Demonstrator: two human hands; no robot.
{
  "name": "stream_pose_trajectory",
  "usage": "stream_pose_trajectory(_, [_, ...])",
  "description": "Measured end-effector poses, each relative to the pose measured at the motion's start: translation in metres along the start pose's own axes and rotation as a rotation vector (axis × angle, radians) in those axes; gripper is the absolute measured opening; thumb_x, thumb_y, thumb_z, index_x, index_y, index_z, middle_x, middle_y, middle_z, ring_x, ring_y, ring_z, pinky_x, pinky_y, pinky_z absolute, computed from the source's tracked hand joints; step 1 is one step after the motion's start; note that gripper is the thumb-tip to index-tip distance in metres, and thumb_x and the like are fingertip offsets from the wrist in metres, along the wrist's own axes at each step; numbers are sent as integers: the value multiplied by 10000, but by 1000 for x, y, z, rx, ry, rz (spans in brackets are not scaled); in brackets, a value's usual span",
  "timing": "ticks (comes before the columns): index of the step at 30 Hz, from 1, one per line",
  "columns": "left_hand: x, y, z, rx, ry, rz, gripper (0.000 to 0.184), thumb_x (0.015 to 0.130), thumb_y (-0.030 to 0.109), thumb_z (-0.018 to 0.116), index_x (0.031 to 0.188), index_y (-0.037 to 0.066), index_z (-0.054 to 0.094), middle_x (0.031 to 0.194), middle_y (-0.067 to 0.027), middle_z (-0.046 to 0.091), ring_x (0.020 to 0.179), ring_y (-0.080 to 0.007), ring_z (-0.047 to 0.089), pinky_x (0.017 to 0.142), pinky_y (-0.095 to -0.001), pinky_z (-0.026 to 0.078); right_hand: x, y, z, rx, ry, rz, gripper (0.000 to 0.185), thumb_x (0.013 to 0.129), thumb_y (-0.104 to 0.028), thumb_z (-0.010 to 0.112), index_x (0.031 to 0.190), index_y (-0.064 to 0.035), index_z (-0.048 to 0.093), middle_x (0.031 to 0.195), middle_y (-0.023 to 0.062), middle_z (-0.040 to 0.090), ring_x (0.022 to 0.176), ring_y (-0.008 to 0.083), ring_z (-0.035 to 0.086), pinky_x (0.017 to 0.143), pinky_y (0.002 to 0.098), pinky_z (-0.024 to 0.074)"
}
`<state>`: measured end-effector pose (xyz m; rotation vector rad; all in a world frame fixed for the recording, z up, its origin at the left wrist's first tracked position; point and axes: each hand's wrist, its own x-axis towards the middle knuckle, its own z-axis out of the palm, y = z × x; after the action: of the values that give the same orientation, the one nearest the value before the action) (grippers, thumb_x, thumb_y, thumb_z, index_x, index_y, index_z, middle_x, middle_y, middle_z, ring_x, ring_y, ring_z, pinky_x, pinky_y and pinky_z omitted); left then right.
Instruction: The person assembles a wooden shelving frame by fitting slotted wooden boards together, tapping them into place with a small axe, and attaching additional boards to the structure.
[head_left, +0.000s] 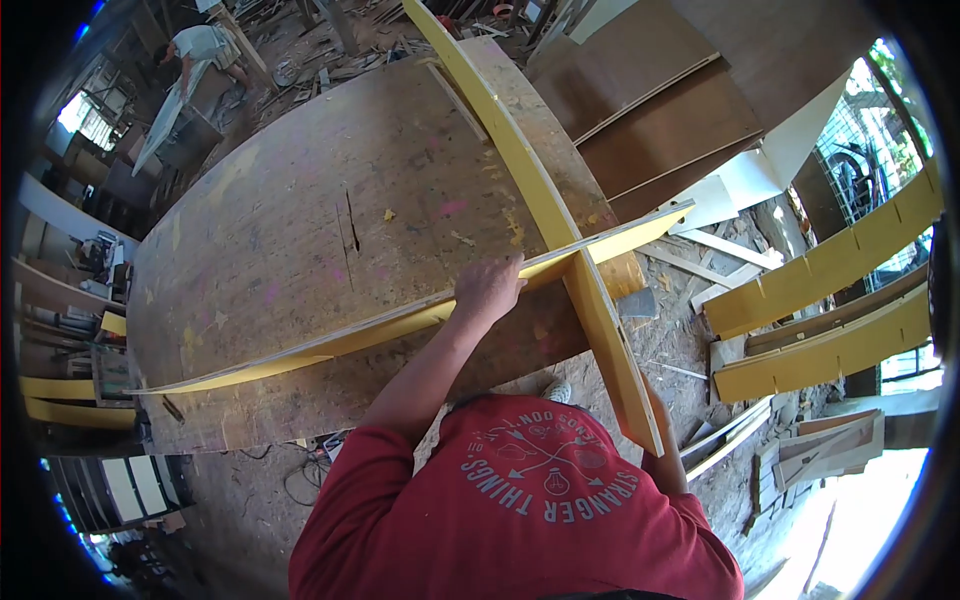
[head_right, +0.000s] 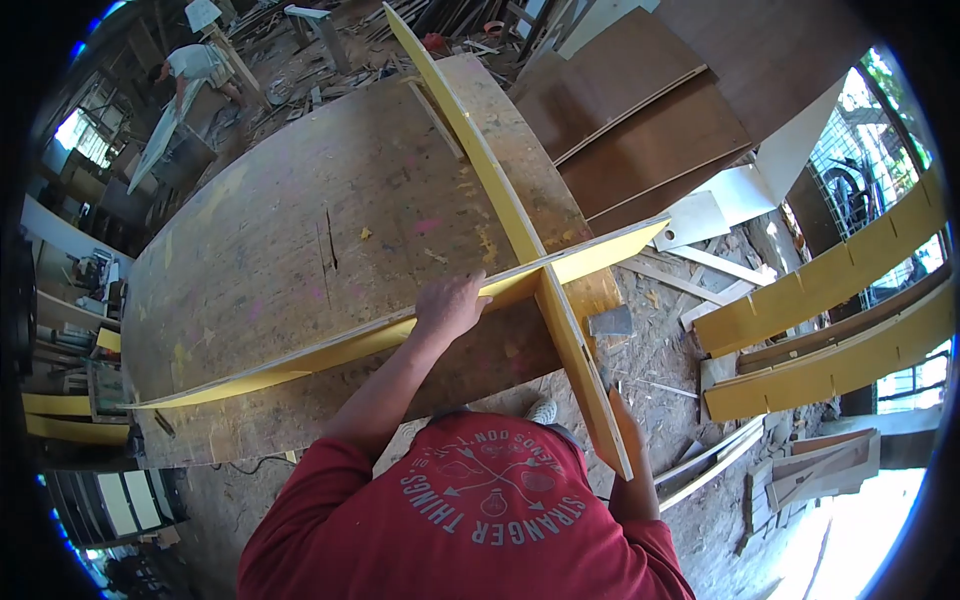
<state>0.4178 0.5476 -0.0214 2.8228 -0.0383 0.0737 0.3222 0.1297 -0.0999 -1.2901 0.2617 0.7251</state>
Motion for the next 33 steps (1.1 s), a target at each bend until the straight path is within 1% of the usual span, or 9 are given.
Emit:
stream_pose_trajectory(4, [-1,-2,2,1,-1,-7,321,917,340,781,1035,72,649,868,-163,756,839,-372,754,728,-514,587,2,13,-11,364,-30,107,488,1061,-376,607,1367,5,612,1075,160,744,908,230,698,782,361,564])
stream_pose_trajectory(7, [-4,-2,2,-12,46,9,327,919,342,779,1042,68,650,855,-162,752,833,-371,752,722,-512,585,3,18,-16,494,-36,142,484,1063,-379,600,1357,5,615,1069,162,743,892,235,700,766,363,566])
stream_pose_trajectory(10, [-3,-2,2,1,34,14,328,921,342,776,1042,66,650,850,-163,749,832,-372,751,723,-510,583,4,22,-20,566,-35,161,481,1065,-383,594,1348,5,618,1063,165,742,876,240,702,750,365,568])
stream_pose_trajectory(19, [-2,-2,2,8,12,0,314,916,335,780,1009,66,647,829,-164,741,814,-375,749,717,-512,582,7,28,-22,651,-38,195,474,1071,-394,573,1319,6,626,1044,172,739,828,255,707,703,371,574])
stream_pose_trajectory(22, [-2,-3,2,24,20,20,317,915,316,788,1070,68,667,840,-160,763,804,-359,771,695,-491,612,8,28,-23,667,-40,202,472,1074,-397,566,1310,7,629,1038,175,739,812,259,709,687,373,576])
stream_pose_trajectory(25, [-2,-2,1,34,43,37,318,912,322,792,1070,74,670,841,-154,764,793,-348,772,685,-483,611,8,29,-24,676,-37,209,471,1076,-401,559,1300,7,632,1031,177,738,796,264,711,672,376,578])
stream_pose_trajectory(28, [-2,-1,1,13,21,1,310,915,341,782,997,76,645,824,-154,745,806,-365,754,693,-510,583,8,29,-25,688,-37,221,471,1078,-404,553,1291,7,635,1025,179,737,780,269,713,656,378,580])
stream_pose_trajectory(33, [-4,-2,3,12,41,-1,308,920,344,776,1006,79,645,827,-150,747,806,-364,754,695,-506,586,6,29,-24,690,-29,230,471,1082,-410,541,1275,8,639,1015,184,736,753,277,716,630,381,583])
